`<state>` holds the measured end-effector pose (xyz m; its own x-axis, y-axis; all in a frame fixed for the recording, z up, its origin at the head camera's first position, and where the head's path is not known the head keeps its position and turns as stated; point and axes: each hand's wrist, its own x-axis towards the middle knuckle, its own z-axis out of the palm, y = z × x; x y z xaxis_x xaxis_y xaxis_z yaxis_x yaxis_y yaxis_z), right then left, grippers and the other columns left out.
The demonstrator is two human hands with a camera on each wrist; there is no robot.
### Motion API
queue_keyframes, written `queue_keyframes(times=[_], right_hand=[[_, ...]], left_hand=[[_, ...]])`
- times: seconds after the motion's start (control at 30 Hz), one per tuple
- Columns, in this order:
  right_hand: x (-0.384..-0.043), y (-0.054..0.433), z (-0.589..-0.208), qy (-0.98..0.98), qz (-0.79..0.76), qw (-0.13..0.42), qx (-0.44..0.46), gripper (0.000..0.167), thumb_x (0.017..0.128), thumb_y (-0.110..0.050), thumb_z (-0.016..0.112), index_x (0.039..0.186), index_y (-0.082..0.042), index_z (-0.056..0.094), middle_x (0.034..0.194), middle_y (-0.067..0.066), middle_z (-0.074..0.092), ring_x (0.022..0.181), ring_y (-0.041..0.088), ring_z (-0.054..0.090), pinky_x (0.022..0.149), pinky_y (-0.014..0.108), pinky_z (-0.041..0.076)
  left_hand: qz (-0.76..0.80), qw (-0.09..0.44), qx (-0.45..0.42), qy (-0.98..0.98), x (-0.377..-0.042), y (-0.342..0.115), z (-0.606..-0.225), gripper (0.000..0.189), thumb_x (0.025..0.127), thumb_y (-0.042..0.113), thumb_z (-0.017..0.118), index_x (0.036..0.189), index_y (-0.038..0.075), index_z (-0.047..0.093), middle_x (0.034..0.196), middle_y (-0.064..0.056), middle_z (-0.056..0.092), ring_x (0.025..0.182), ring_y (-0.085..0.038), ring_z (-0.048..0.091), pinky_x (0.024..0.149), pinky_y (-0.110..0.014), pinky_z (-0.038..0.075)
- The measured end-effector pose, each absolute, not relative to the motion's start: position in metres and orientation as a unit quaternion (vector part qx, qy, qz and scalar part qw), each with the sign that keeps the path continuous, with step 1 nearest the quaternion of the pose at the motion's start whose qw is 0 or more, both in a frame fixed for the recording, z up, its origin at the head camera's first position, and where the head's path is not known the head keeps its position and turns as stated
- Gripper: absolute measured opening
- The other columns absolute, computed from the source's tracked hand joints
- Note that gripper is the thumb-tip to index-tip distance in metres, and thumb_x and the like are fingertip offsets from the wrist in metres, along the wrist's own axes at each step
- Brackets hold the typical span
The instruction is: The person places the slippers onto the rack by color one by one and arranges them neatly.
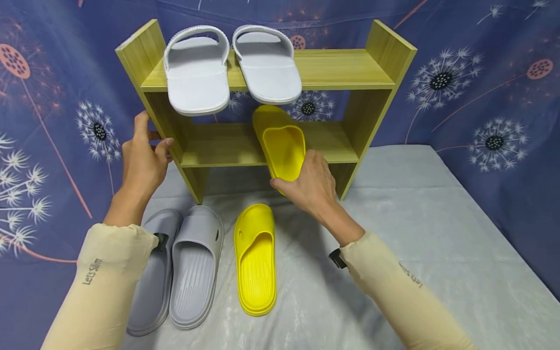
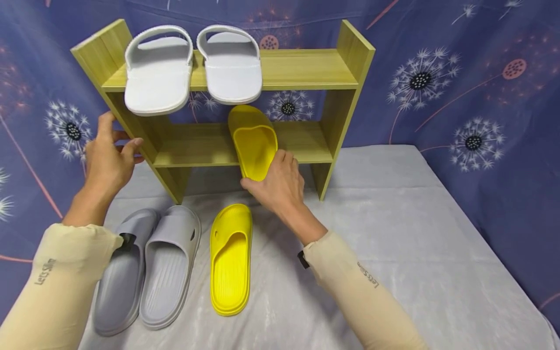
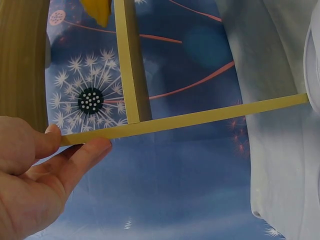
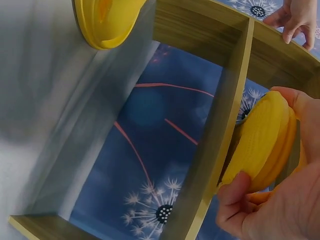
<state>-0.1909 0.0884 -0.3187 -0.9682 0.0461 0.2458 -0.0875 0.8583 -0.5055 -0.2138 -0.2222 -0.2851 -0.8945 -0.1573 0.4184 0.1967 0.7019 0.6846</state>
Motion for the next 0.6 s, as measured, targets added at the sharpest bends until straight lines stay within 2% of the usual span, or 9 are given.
queue_keyframes(times=[0.27, 0.5, 0.6], right_hand=[[-0.1955, 0.0856, -0.3158, -0.961, 0.252, 0.117, 0.01, 0.088, 0.068, -0.063, 0.073, 0.121, 0.0, 0.044, 0.107, 0.014, 0.047, 0.094, 0.03, 0.048, 0.076, 0.046, 0.052], [-0.1975, 0.082, -0.3121, -0.969, 0.225, 0.106, 0.004, 0.092, 0.068, -0.066, 0.072, 0.122, 0.002, 0.044, 0.109, 0.016, 0.046, 0.098, 0.032, 0.048, 0.075, 0.049, 0.054], [-0.1971, 0.0809, -0.3098, -0.973, 0.212, 0.096, 0.001, 0.094, 0.068, -0.069, 0.069, 0.123, 0.002, 0.043, 0.113, 0.018, 0.045, 0.102, 0.033, 0.047, 0.077, 0.05, 0.054]], left_hand=[[-0.387, 0.223, -0.013, -0.895, -0.213, -0.2219, -0.2847, 0.053, 0.1, 0.017, 0.051, 0.146, 0.03, 0.029, 0.119, -0.018, 0.061, 0.091, -0.034, 0.068, 0.076, -0.038, 0.062], [-0.385, 0.228, -0.013, -0.894, -0.2127, -0.221, -0.2846, 0.052, 0.1, 0.017, 0.052, 0.145, 0.029, 0.03, 0.116, -0.017, 0.062, 0.091, -0.033, 0.069, 0.074, -0.032, 0.062], [-0.385, 0.227, -0.013, -0.894, -0.2123, -0.2206, -0.2844, 0.052, 0.1, 0.017, 0.052, 0.145, 0.029, 0.03, 0.116, -0.017, 0.062, 0.092, -0.033, 0.068, 0.075, -0.034, 0.062]])
